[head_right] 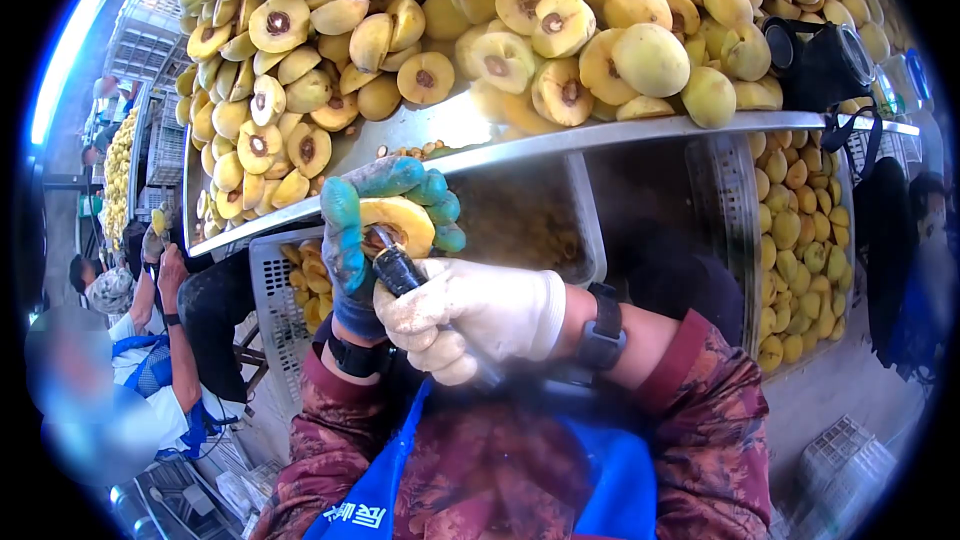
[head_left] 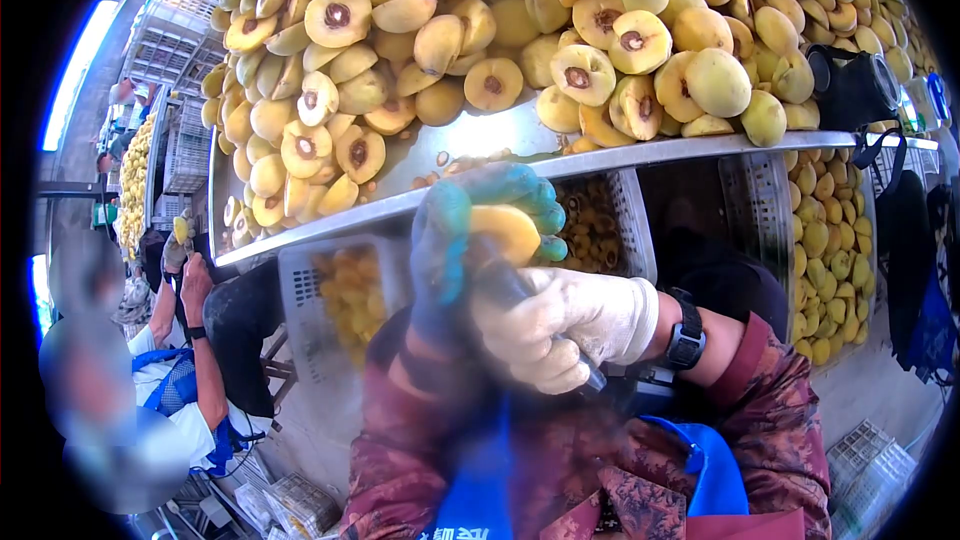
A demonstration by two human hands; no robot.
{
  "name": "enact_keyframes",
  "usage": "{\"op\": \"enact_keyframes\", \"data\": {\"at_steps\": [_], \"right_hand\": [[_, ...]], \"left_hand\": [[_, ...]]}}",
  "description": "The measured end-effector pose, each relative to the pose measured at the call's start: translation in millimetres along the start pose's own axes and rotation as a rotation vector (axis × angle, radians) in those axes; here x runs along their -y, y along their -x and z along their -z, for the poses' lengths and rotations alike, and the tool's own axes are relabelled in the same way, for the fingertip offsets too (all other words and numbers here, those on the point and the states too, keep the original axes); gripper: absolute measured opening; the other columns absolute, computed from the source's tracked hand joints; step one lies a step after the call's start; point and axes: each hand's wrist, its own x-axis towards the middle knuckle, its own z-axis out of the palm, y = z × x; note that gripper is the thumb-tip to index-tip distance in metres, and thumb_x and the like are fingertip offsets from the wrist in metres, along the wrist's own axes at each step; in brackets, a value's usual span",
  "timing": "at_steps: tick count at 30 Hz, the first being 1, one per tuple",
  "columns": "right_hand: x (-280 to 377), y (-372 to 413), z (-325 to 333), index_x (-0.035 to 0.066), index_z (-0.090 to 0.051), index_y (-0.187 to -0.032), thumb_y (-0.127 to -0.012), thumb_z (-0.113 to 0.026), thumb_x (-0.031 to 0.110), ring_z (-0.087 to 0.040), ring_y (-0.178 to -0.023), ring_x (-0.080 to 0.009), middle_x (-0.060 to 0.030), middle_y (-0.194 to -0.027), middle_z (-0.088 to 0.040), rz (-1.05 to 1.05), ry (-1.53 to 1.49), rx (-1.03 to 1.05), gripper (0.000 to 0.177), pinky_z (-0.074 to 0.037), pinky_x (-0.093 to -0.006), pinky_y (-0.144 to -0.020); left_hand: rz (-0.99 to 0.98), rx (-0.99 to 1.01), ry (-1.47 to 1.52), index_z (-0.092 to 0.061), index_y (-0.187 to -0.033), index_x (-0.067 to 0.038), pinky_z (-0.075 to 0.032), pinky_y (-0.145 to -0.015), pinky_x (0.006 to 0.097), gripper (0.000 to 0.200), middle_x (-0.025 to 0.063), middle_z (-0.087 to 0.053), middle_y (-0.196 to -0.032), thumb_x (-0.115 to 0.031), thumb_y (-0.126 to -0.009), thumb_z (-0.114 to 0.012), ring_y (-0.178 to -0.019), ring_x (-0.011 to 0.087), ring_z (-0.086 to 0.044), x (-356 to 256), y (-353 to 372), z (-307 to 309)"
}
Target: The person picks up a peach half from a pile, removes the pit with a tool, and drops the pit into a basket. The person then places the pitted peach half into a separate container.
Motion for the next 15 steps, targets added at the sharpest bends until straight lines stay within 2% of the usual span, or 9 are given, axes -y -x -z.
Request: {"op": "enact_keyframes", "data": {"at_steps": [3,5,8,9,11,12,13,15], "right_hand": [[0.5,-0.8,-1.9,0.011,-0.048,-0.089,-0.092,-0.06,0.013,-0.038,-0.049,-0.0049,0.0047,-0.062,-0.04,0.014,0.189,-0.139,0.012,-0.032,-0.0218,-0.044],[2.2,-4.3,-8.6,0.01,-0.049,-0.092,-0.091,-0.059,0.013,-0.041,-0.049,-0.0057,0.0036,-0.061,-0.043,0.03,0.375,-0.27,0.01,-0.034,-0.0227,-0.044],[-2.3,-16.6,-0.2,0.006,-0.052,-0.101,-0.09,-0.059,0.015,-0.047,-0.05,-0.0077,0.0014,-0.062,-0.049,0.159,0.835,-0.372,0.016,-0.04,-0.0245,-0.045],[0.5,-14.0,-2.6,0.0,-0.051,-0.113,-0.087,-0.06,0.016,-0.057,-0.052,-0.0163,-0.0072,-0.064,-0.057,0.117,1.002,-0.484,0.032,-0.047,-0.0318,-0.049],[-8.4,-21.1,15.7,-0.001,-0.049,-0.117,-0.086,-0.06,0.017,-0.062,-0.057,-0.0239,-0.0143,-0.068,-0.062,0.354,1.449,-0.521,0.038,-0.05,-0.037,-0.054],[-11.9,-24.2,23.0,-0.002,-0.049,-0.12,-0.085,-0.06,0.017,-0.065,-0.06,-0.0278,-0.0179,-0.071,-0.064,0.484,1.667,-0.53,0.041,-0.052,-0.0395,-0.057],[-8.9,-22.1,11.9,-0.003,-0.048,-0.122,-0.084,-0.059,0.019,-0.067,-0.069,-0.037,-0.0261,-0.078,-0.065,0.374,1.641,-0.489,0.045,-0.053,-0.0441,-0.065],[-6.8,-22.0,6.4,0.001,-0.045,-0.131,-0.085,-0.064,0.018,-0.067,-0.088,-0.0328,-0.0221,-0.096,-0.066,0.23,1.624,-0.5,0.052,-0.052,-0.0397,-0.077]], "left_hand": [[-0.046,0.067,-0.073,-0.054,-0.121,0.006,-0.056,-0.078,0.0346,0.064,0.0167,-0.064,-0.104,-0.053,-0.095,-0.051,-0.09,0.0243,-0.065,-3.0,1.5,1.0],[-0.075,0.066,-0.008,-0.052,-0.123,0.006,-0.057,-0.079,0.0358,0.064,0.0168,-0.063,-0.106,-0.052,-0.095,-0.05,-0.093,0.0241,-0.064,-3.1,-0.6,-1.0],[-0.065,0.057,0.128,-0.052,-0.124,0.003,-0.056,-0.083,0.0386,0.06,0.0164,-0.062,-0.11,-0.05,-0.098,-0.046,-0.1,0.0251,-0.063,-2.3,-7.0,7.3],[-0.049,0.018,0.208,-0.052,-0.124,0.003,-0.056,-0.083,0.0391,0.059,0.0161,-0.062,-0.111,-0.05,-0.099,-0.044,-0.1,0.0254,-0.063,-2.6,-7.6,6.4],[-0.029,-0.013,0.33,-0.051,-0.125,0.002,-0.055,-0.087,0.0401,0.056,0.0151,-0.063,-0.113,-0.048,-0.101,-0.039,-0.102,0.0255,-0.063,-4.0,-7.7,10.6],[-0.058,-0.037,0.274,-0.051,-0.125,0.001,-0.055,-0.087,0.0398,0.056,0.015,-0.063,-0.113,-0.048,-0.101,-0.038,-0.101,0.025,-0.063,-7.1,-5.7,12.1],[-0.087,-0.063,0.219,-0.05,-0.125,0.001,-0.055,-0.087,0.0395,0.056,0.0148,-0.063,-0.112,-0.048,-0.101,-0.038,-0.101,0.0246,-0.063,-9.6,-2.8,13.4],[-0.108,-0.097,0.162,-0.05,-0.126,0.001,-0.055,-0.086,0.0386,0.057,0.0146,-0.063,-0.112,-0.048,-0.101,-0.038,-0.1,0.0235,-0.063,-13.6,-0.1,14.9]]}}
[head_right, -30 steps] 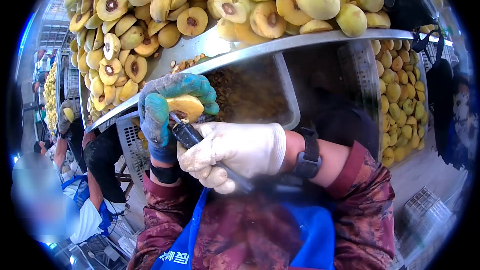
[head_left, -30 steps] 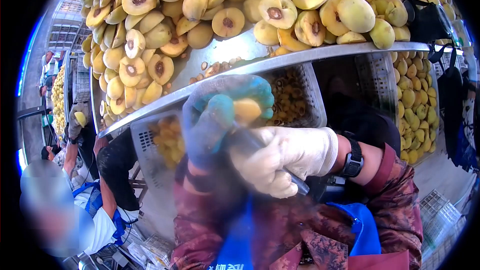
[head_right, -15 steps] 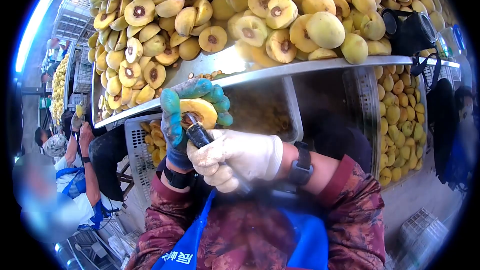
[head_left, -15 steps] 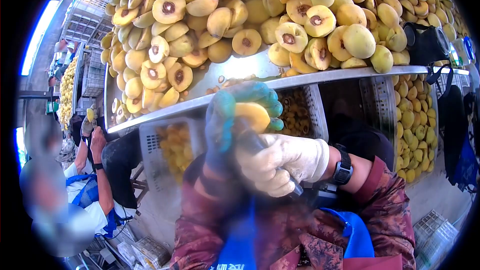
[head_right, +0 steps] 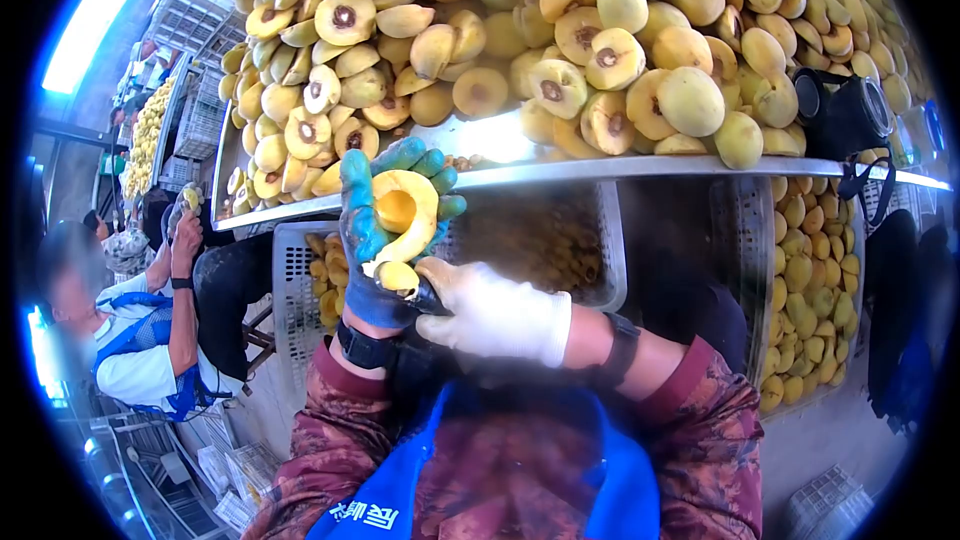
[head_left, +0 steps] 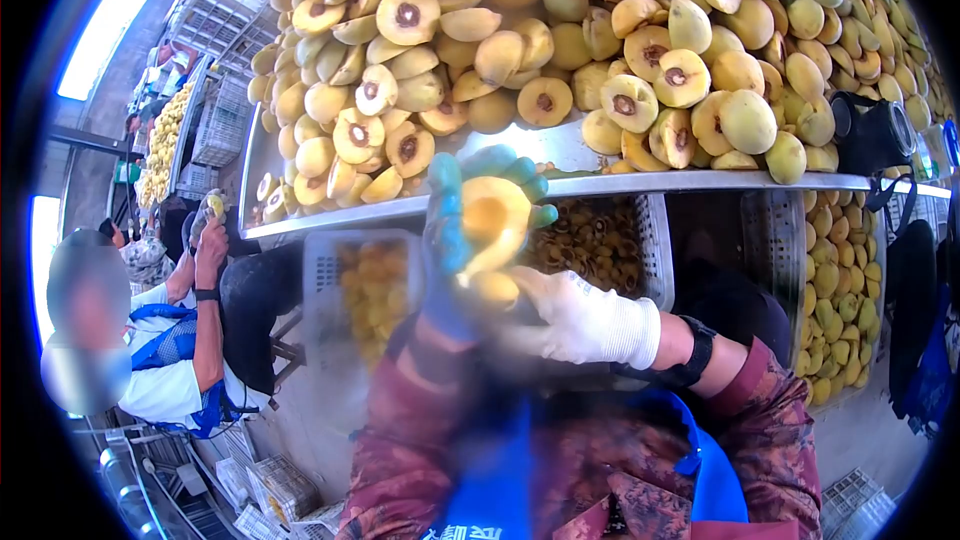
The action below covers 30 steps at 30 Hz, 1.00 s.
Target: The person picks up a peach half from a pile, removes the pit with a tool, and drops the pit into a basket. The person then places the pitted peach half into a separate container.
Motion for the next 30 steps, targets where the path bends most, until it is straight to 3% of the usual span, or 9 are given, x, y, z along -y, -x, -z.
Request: {"op": "enact_keyframes", "data": {"at_steps": [3,5,12,15,20,22,24,27,30], "right_hand": [[0.9,0.9,0.9,0.004,-0.043,-0.136,-0.085,-0.066,0.018,-0.068,-0.093,-0.0291,-0.0185,-0.101,-0.067,-0.037,-0.012,0.039,0.058,-0.052,-0.0366,-0.081],[6.0,1.8,0.9,0.004,-0.043,-0.136,-0.085,-0.066,0.019,-0.067,-0.087,-0.027,-0.0169,-0.096,-0.067,-0.062,-0.013,0.075,0.058,-0.052,-0.0354,-0.077],[15.8,9.0,-3.2,0.005,-0.044,-0.136,-0.085,-0.066,0.02,-0.066,-0.072,-0.0235,-0.0119,-0.086,-0.067,0.135,-0.033,0.052,0.058,-0.052,-0.0326,-0.072],[31.9,12.2,11.2,0.002,-0.047,-0.126,-0.083,-0.061,0.019,-0.064,-0.085,-0.0419,-0.026,-0.091,-0.064,0.025,-0.147,0.045,0.048,-0.051,-0.044,-0.074],[42.2,18.7,20.9,0.001,-0.051,-0.112,-0.083,-0.063,0.024,-0.064,-0.085,-0.0423,-0.0259,-0.09,-0.064,0.093,-0.049,0.012,0.039,-0.05,-0.0435,-0.075],[50.1,23.1,42.3,0.0,-0.05,-0.119,-0.083,-0.064,0.022,-0.064,-0.092,-0.0398,-0.0241,-0.099,-0.064,0.036,-0.059,-0.054,0.045,-0.051,-0.0412,-0.081],[47.5,24.8,53.0,0.002,-0.048,-0.126,-0.082,-0.065,0.02,-0.065,-0.094,-0.0367,-0.0216,-0.103,-0.065,0.024,-0.09,-0.182,0.051,-0.05,-0.0387,-0.085],[23.8,23.0,56.5,0.005,-0.048,-0.131,-0.081,-0.066,0.019,-0.065,-0.092,-0.032,-0.0204,-0.102,-0.065,0.123,0.112,-0.3,0.055,-0.05,-0.0374,-0.085],[9.9,23.9,43.7,0.005,-0.054,-0.119,-0.081,-0.068,0.014,-0.065,-0.089,-0.0246,-0.0145,-0.099,-0.065,0.077,0.106,-0.236,0.041,-0.05,-0.0336,-0.081]], "left_hand": [[0.025,-0.03,-0.012,-0.05,-0.125,0.002,-0.055,-0.086,0.0367,0.058,0.0141,-0.063,-0.111,-0.05,-0.101,-0.036,-0.098,0.0218,-0.063,-4.4,1.7,1.3],[-0.115,-0.015,-0.369,-0.052,-0.122,0.002,-0.057,-0.078,0.0352,0.044,0.0133,-0.064,-0.105,-0.037,-0.1,-0.049,-0.094,0.0204,-0.063,-3.8,2.2,2.9],[0.141,-0.062,-0.077,-0.062,-0.096,0.001,-0.041,-0.05,0.0241,0.026,0.0077,-0.061,-0.072,-0.026,-0.095,-0.061,-0.056,0.0124,-0.054,2.8,6.5,-2.6],[0.134,-0.08,-0.136,-0.062,-0.095,0.0,-0.038,-0.05,0.0239,0.024,0.006,-0.059,-0.068,-0.025,-0.094,-0.062,-0.054,0.0117,-0.051,9.9,5.7,-8.9],[-0.011,0.131,-0.445,-0.06,-0.109,0.003,-0.05,-0.08,0.0263,0.026,0.0093,-0.063,-0.099,-0.005,-0.085,-0.065,-0.091,0.0161,-0.061,32.4,7.2,8.9],[0.079,0.062,-0.247,-0.06,-0.113,0.002,-0.049,-0.087,0.0282,0.033,0.0106,-0.061,-0.108,-0.01,-0.083,-0.067,-0.098,0.0173,-0.059,31.1,13.3,5.7],[0.076,0.044,-0.384,-0.061,-0.111,0.003,-0.052,-0.079,0.0288,0.041,0.0102,-0.063,-0.104,-0.021,-0.08,-0.071,-0.091,0.0172,-0.062,25.7,2.7,24.0],[0.06,-0.106,-0.055,-0.062,-0.109,0.002,-0.054,-0.069,0.0284,0.028,0.0093,-0.067,-0.091,-0.017,-0.088,-0.065,-0.077,0.0178,-0.065,6.0,2.9,16.9],[-0.073,-0.124,-0.101,-0.062,-0.109,0.001,-0.054,-0.071,0.0281,0.023,0.0118,-0.067,-0.095,-0.016,-0.093,-0.061,-0.081,0.0178,-0.065,-22.2,10.1,57.8]]}}
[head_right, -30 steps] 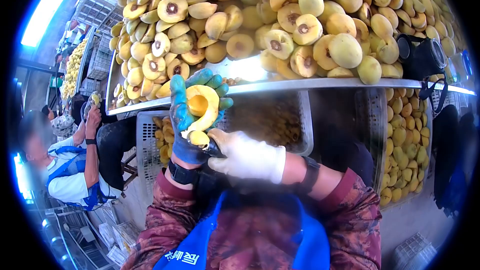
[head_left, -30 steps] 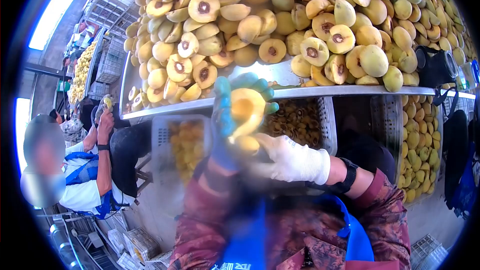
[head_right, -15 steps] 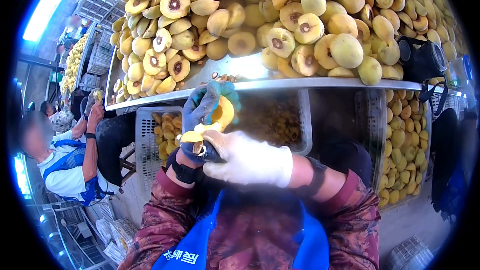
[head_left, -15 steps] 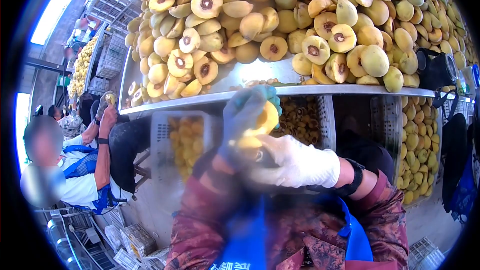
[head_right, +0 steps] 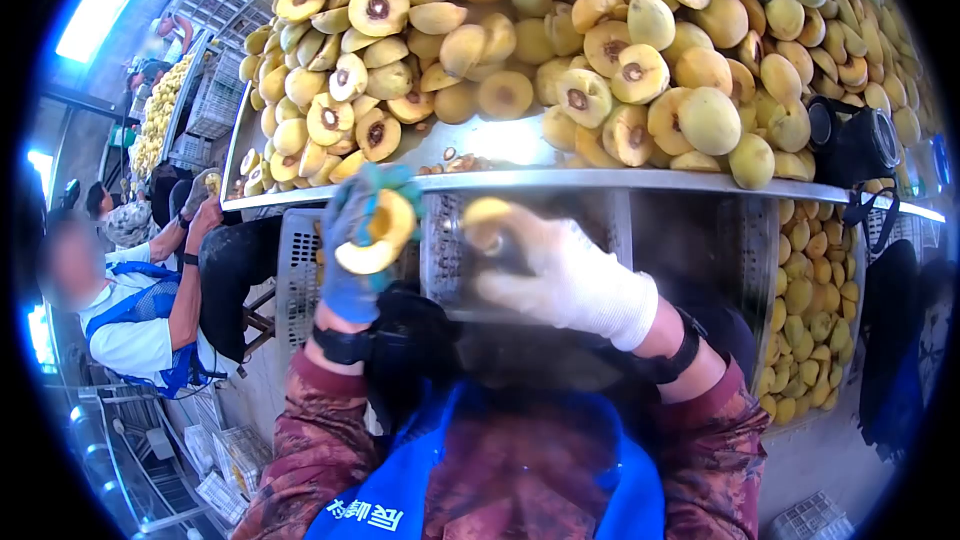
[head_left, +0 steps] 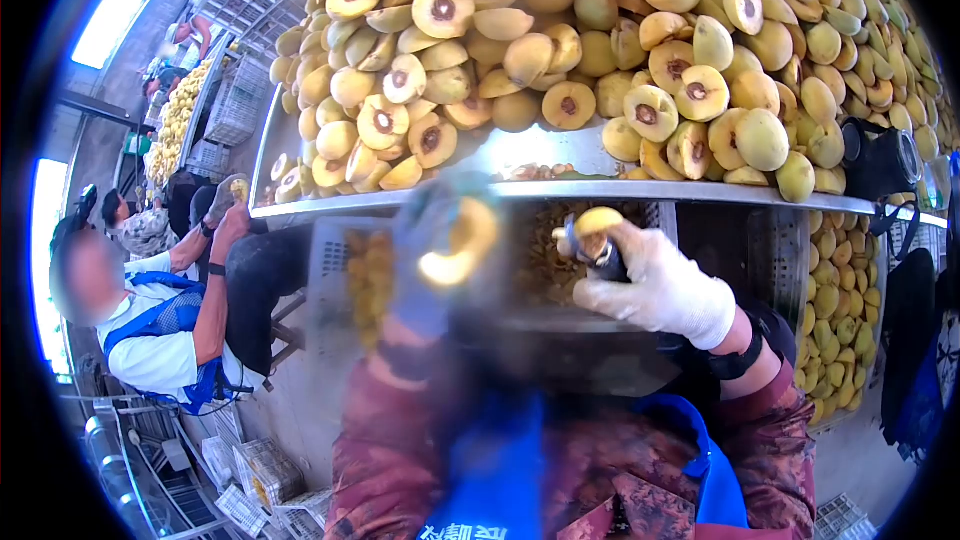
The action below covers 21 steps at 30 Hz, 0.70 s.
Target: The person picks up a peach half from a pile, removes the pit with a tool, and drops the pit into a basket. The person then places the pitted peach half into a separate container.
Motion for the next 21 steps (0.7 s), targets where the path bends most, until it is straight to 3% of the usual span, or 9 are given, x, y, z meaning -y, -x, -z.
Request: {"op": "enact_keyframes", "data": {"at_steps": [1,3,5,7,10,13,17,19,21], "right_hand": [[-2.7,1.3,-3.6,0.003,-0.057,-0.112,-0.079,-0.071,0.012,-0.064,-0.086,-0.0201,-0.0115,-0.1,-0.066,-0.007,-0.009,0.013,0.037,-0.05,-0.0306,-0.08],[-20.7,1.5,-8.7,0.003,-0.053,-0.115,-0.085,-0.065,0.019,-0.065,-0.085,-0.0374,-0.0192,-0.092,-0.065,0.013,0.194,0.166,0.036,-0.052,-0.0406,-0.075],[-31.7,12.4,-15.5,0.004,-0.051,-0.116,-0.087,-0.063,0.022,-0.064,-0.084,-0.039,-0.0196,-0.089,-0.065,0.001,0.515,0.12,0.037,-0.05,-0.0457,-0.072],[-31.7,14.2,-14.0,0.004,-0.05,-0.114,-0.087,-0.063,0.024,-0.063,-0.083,-0.0393,-0.0198,-0.088,-0.064,-0.03,0.488,0.138,0.037,-0.049,-0.0475,-0.071],[-42.1,10.2,-14.1,0.003,-0.049,-0.109,-0.087,-0.063,0.025,-0.063,-0.079,-0.0402,-0.0192,-0.086,-0.064,0.04,0.472,0.05,0.034,-0.05,-0.0471,-0.069],[-48.7,4.6,-15.3,0.006,-0.052,-0.104,-0.086,-0.06,0.018,-0.067,-0.07,-0.0322,-0.0146,-0.081,-0.065,-0.086,0.815,0.091,0.023,-0.053,-0.0419,-0.058],[-55.3,2.9,-16.4,0.009,-0.052,-0.095,-0.086,-0.054,0.013,-0.067,-0.064,-0.0282,-0.0103,-0.078,-0.062,-0.132,0.971,0.067,0.01,-0.052,-0.0398,-0.052],[-60.0,7.8,-18.9,0.008,-0.051,-0.095,-0.086,-0.053,0.012,-0.065,-0.061,-0.0275,-0.01,-0.076,-0.06,-0.039,0.99,0.057,0.011,-0.05,-0.0393,-0.049],[-56.9,8.8,-16.2,0.008,-0.049,-0.096,-0.085,-0.052,0.01,-0.06,-0.054,-0.0266,-0.0095,-0.07,-0.055,0.148,0.879,-0.051,0.012,-0.045,-0.0391,-0.043]], "left_hand": [[-0.009,-0.084,0.019,-0.063,-0.108,0.001,-0.053,-0.072,0.0275,0.022,0.0121,-0.066,-0.096,-0.016,-0.094,-0.06,-0.083,0.0178,-0.064,-3.8,0.2,26.7],[-0.045,-0.166,-0.242,-0.063,-0.108,0.001,-0.052,-0.077,0.0298,0.023,0.0123,-0.066,-0.097,-0.017,-0.093,-0.061,-0.088,0.0201,-0.063,-52.4,20.9,27.5],[-0.291,-0.188,-1.335,-0.064,-0.111,0.001,-0.05,-0.083,0.0321,0.027,0.012,-0.067,-0.1,-0.018,-0.092,-0.062,-0.096,0.0235,-0.062,-72.8,17.3,98.2],[-0.618,-0.078,-1.986,-0.063,-0.116,0.001,-0.048,-0.091,0.0339,0.031,0.013,-0.066,-0.111,-0.016,-0.09,-0.063,-0.106,0.0255,-0.06,-89.1,21.1,140.6],[-0.377,-0.271,-1.39,-0.054,-0.13,0.001,-0.044,-0.1,0.0325,0.042,0.011,-0.06,-0.125,-0.011,-0.091,-0.063,-0.116,0.0203,-0.055,-89.2,9.7,128.1],[-0.2,-0.235,-1.131,-0.053,-0.132,0.0,-0.047,-0.095,0.0285,0.048,0.0109,-0.06,-0.124,-0.013,-0.088,-0.067,-0.111,0.0174,-0.058,-75.2,-18.4,49.7],[-0.724,0.091,-1.475,-0.056,-0.13,-0.002,-0.046,-0.097,0.0363,0.056,0.0181,-0.06,-0.124,-0.026,-0.083,-0.074,-0.113,0.0272,-0.059,-38.4,-86.0,-18.8],[-0.817,0.221,-1.587,-0.051,-0.136,-0.006,-0.045,-0.098,0.0424,0.064,0.0221,-0.057,-0.126,-0.03,-0.081,-0.074,-0.114,0.0359,-0.057,-17.9,-120.3,-40.7],[-0.711,0.222,-1.819,-0.045,-0.141,-0.011,-0.045,-0.097,0.0458,0.071,0.0239,-0.054,-0.128,-0.032,-0.08,-0.074,-0.112,0.04,-0.056,-1.4,-138.4,-66.6]]}}
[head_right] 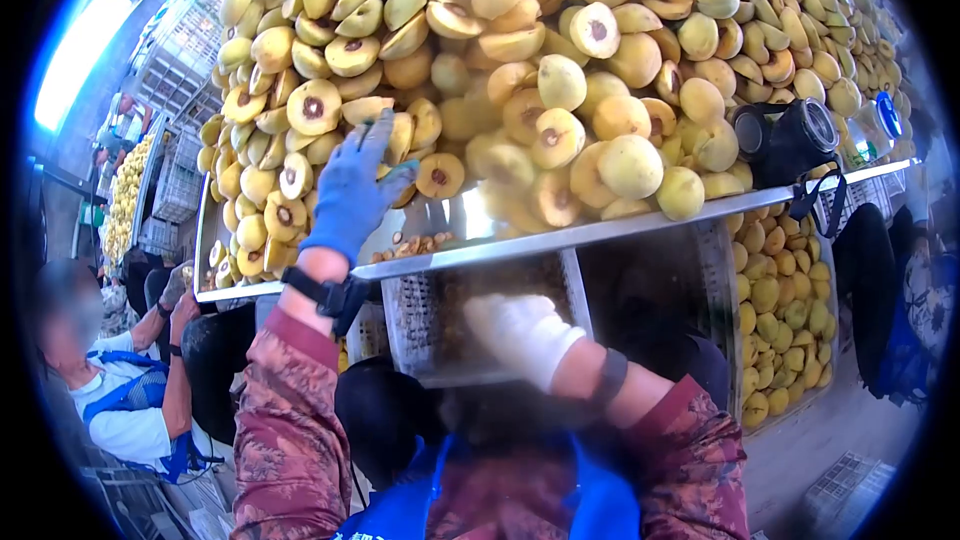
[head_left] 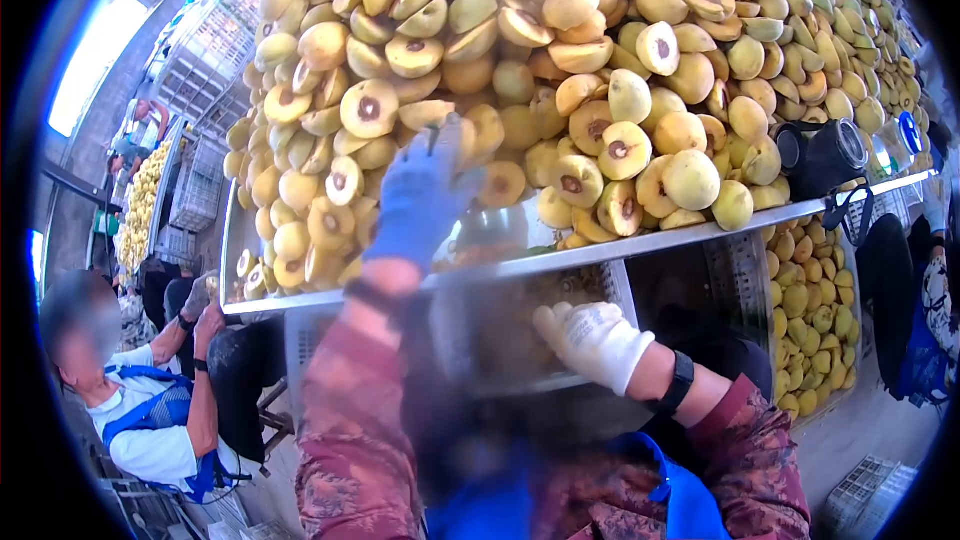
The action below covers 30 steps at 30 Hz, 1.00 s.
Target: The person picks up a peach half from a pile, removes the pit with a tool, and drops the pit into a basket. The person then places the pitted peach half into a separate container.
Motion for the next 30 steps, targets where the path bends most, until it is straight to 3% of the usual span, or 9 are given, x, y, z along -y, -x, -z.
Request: {"op": "enact_keyframes", "data": {"at_steps": [4,8,9,12,14,18,22,27,30], "right_hand": [[-0.7,0.2,7.3,0.007,-0.047,-0.095,-0.087,-0.052,0.012,-0.057,-0.054,-0.0282,-0.0104,-0.067,-0.051,-0.021,0.012,-0.028,0.011,-0.042,-0.0409,-0.045],[-0.8,-1.0,5.5,0.005,-0.049,-0.098,-0.088,-0.054,0.018,-0.06,-0.061,-0.0303,-0.0138,-0.071,-0.053,-0.003,-0.192,0.032,0.017,-0.046,-0.0409,-0.053],[0.0,-3.8,7.3,0.004,-0.05,-0.1,-0.088,-0.056,0.018,-0.061,-0.064,-0.0304,-0.0145,-0.073,-0.055,-0.055,-0.253,0.019,0.019,-0.047,-0.0404,-0.056],[5.2,-13.3,17.5,0.004,-0.052,-0.103,-0.086,-0.061,0.018,-0.064,-0.07,-0.0306,-0.0163,-0.08,-0.06,-0.184,-0.473,-0.036,0.024,-0.05,-0.0394,-0.063],[8.7,-18.6,23.5,0.004,-0.053,-0.105,-0.084,-0.064,0.015,-0.065,-0.073,-0.0305,-0.017,-0.084,-0.063,-0.234,-0.653,-0.097,0.026,-0.051,-0.0391,-0.066],[19.9,-25.9,33.2,0.005,-0.05,-0.115,-0.086,-0.067,0.017,-0.065,-0.074,-0.0318,-0.0152,-0.084,-0.062,-0.235,-0.749,-0.171,0.035,-0.051,-0.0389,-0.067],[27.2,-30.3,28.3,-0.001,-0.049,-0.112,-0.086,-0.064,0.031,-0.061,-0.091,-0.0439,-0.0268,-0.096,-0.062,-0.282,-0.74,-0.138,0.043,-0.048,-0.0498,-0.079],[27.3,-29.4,6.4,-0.001,-0.048,-0.11,-0.086,-0.063,0.03,-0.062,-0.085,-0.0437,-0.0268,-0.091,-0.062,-0.342,-0.572,-0.012,0.042,-0.048,-0.0513,-0.075],[28.6,-32.5,17.7,-0.001,-0.048,-0.11,-0.087,-0.062,0.028,-0.062,-0.084,-0.044,-0.027,-0.09,-0.062,-0.397,-0.588,0.022,0.039,-0.049,-0.0514,-0.075]], "left_hand": [[0.098,0.084,-0.148,-0.044,-0.141,-0.017,-0.046,-0.096,0.0457,0.067,0.0231,-0.051,-0.129,-0.028,-0.08,-0.072,-0.111,0.0411,-0.054,-4.8,-18.6,-37.0],[0.055,-0.004,0.049,-0.049,-0.136,-0.016,-0.046,-0.097,0.0458,0.059,0.0221,-0.053,-0.127,-0.023,-0.081,-0.071,-0.113,0.0374,-0.054,13.5,-18.9,-37.9],[0.023,-0.083,0.173,-0.051,-0.133,-0.011,-0.05,-0.09,0.0421,0.056,0.0189,-0.058,-0.12,-0.018,-0.081,-0.071,-0.109,0.0304,-0.059,18.0,-14.1,-33.3],[0.601,0.052,1.186,-0.053,-0.13,-0.004,-0.055,-0.08,0.0345,0.052,0.0125,-0.063,-0.114,-0.014,-0.082,-0.069,-0.102,0.0231,-0.064,8.9,7.3,2.2],[0.644,0.012,1.611,-0.054,-0.124,0.003,-0.052,-0.088,0.0306,0.043,0.0097,-0.063,-0.11,-0.008,-0.083,-0.062,-0.098,0.0172,-0.062,-4.9,33.3,16.7],[0.763,-0.148,1.845,-0.054,-0.123,0.004,-0.052,-0.089,0.0333,0.043,0.0115,-0.061,-0.114,-0.018,-0.086,-0.057,-0.103,0.0209,-0.061,-35.8,83.7,20.5],[0.798,-0.033,2.054,-0.056,-0.125,0.0,-0.053,-0.088,0.0373,0.044,0.0114,-0.063,-0.118,-0.035,-0.098,-0.051,-0.105,0.024,-0.063,-61.4,109.0,18.6],[0.884,-0.142,1.812,-0.056,-0.118,-0.001,-0.055,-0.067,0.0293,0.051,0.011,-0.065,-0.104,-0.046,-0.101,-0.04,-0.083,0.0196,-0.063,-73.4,108.8,13.1],[0.934,-0.198,1.856,-0.057,-0.116,0.0,-0.055,-0.072,0.031,0.051,0.0117,-0.065,-0.105,-0.045,-0.101,-0.039,-0.087,0.0204,-0.064,-71.4,107.5,4.0]]}}
